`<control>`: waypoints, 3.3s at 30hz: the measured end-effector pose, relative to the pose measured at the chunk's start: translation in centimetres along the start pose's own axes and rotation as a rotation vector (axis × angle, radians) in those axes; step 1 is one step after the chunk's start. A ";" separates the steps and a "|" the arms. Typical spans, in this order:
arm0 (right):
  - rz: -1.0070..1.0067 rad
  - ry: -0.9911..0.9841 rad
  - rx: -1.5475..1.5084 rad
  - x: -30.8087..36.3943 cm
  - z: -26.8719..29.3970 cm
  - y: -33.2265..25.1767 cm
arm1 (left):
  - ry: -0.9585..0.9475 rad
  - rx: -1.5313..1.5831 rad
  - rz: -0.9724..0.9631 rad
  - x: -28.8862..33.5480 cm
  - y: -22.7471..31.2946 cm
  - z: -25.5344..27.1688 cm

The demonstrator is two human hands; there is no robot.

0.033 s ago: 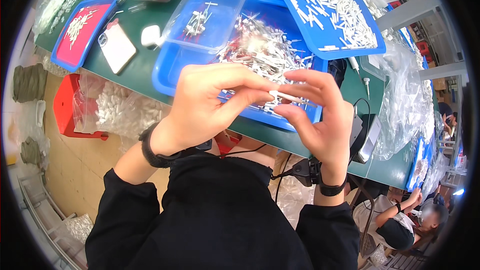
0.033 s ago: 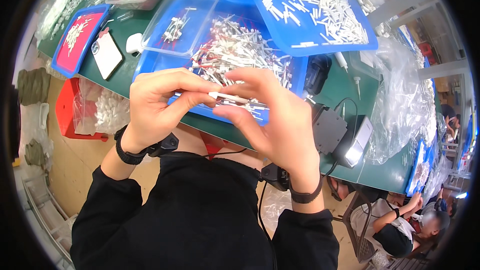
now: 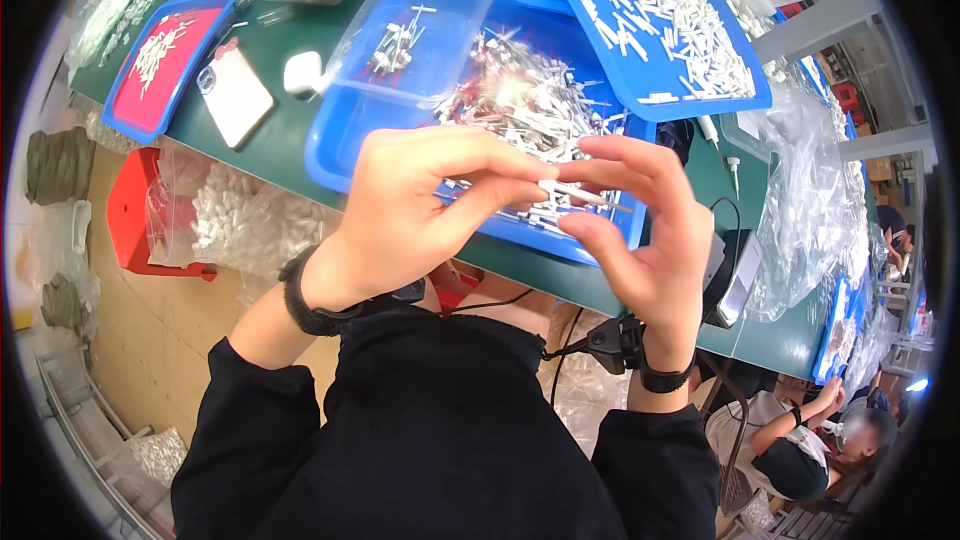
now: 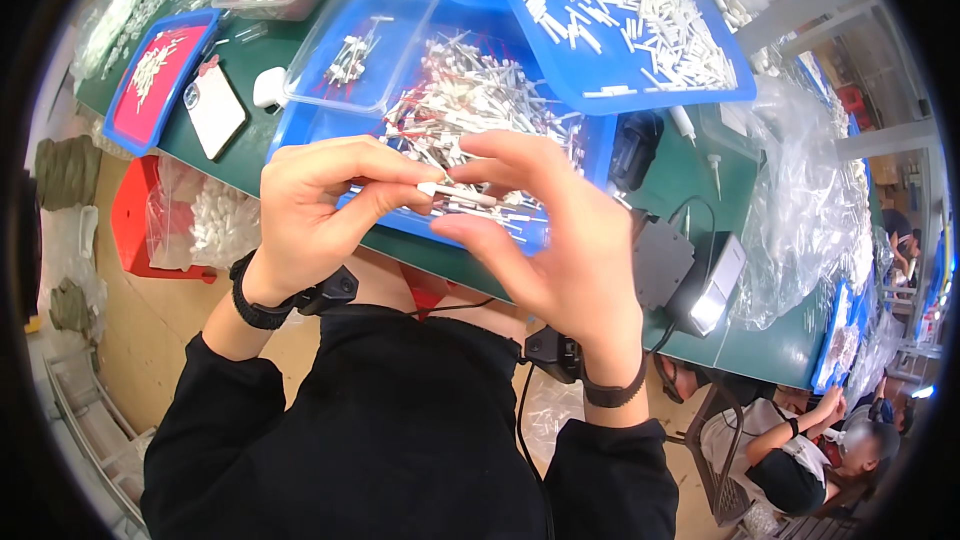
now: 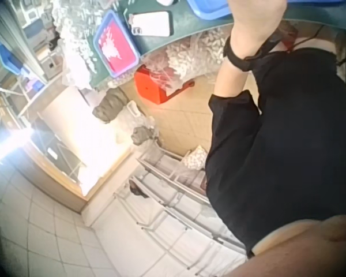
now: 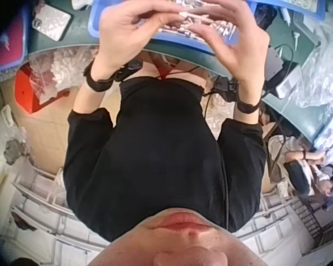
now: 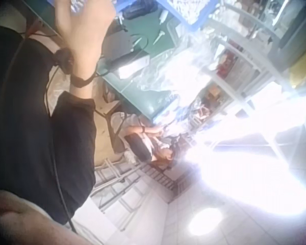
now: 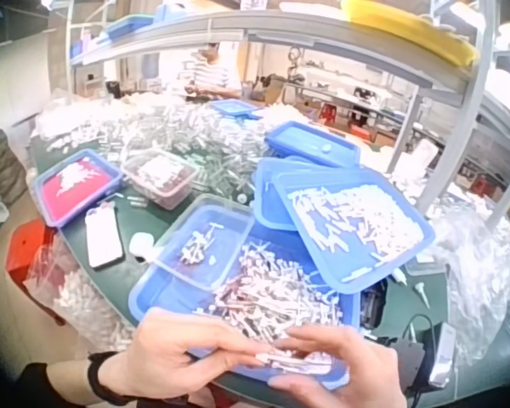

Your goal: The person picks small white cylindrical components from a blue tray and inserts them into clear plastic tubes held in the other hand. They repeat this process, occasionally placing the filled tubes into a clear plastic container. The workspace includes multiple trays of components and plastic packaging.

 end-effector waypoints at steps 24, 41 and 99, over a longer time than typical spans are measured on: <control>0.353 0.091 0.731 -5.1 -3.2 3.9 | -0.117 -0.653 0.438 -6.9 -9.9 7.0; -0.180 -0.008 0.743 -10.1 2.2 14.4 | -0.313 -0.957 0.467 -7.2 -15.5 5.3; 0.265 0.079 0.210 -1.1 0.3 -1.9 | 0.080 -0.321 -0.299 -1.2 3.2 1.3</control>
Point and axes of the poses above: each hand's wrist, its own x-axis away from the middle knuckle, its own z-axis out of the back of the hand, y = z × x, the point moved 4 cm from there along -x, towards the middle knuckle, and after that the axes turned 2 degrees about y, right-handed, at the moved point
